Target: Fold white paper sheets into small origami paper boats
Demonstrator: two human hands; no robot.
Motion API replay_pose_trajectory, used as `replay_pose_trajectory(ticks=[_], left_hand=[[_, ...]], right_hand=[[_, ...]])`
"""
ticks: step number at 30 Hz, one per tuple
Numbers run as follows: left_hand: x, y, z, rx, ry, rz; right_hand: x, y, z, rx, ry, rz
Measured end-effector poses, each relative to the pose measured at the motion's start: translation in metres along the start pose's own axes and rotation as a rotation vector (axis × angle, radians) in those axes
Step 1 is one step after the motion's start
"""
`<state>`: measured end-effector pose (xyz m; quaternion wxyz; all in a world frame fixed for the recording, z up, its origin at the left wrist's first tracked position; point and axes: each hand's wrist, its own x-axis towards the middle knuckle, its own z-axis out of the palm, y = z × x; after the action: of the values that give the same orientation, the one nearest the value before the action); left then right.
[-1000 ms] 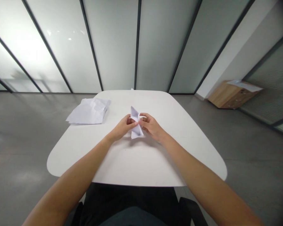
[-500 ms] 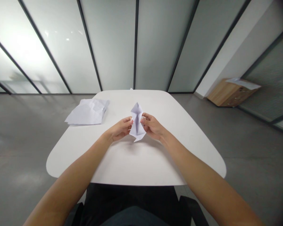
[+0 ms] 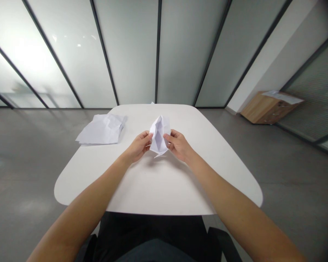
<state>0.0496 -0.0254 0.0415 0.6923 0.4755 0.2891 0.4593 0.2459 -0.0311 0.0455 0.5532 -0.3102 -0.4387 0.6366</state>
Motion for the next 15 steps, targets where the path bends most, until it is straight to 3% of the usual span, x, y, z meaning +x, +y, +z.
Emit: replay_pose_trajectory(ticks=[5, 12, 15], left_hand=[[0.003, -0.004, 0.000, 0.024, 0.050, 0.035], [0.003, -0.008, 0.006, -0.004, 0.124, 0.062], [0.003, -0.010, 0.010, 0.008, 0.182, 0.088]], right_hand=[[0.002, 0.004, -0.001, -0.010, 0.031, -0.060], [-0.005, 0.010, 0.003, -0.041, -0.243, 0.120], [-0.007, 0.014, 0.006, -0.042, -0.275, 0.137]])
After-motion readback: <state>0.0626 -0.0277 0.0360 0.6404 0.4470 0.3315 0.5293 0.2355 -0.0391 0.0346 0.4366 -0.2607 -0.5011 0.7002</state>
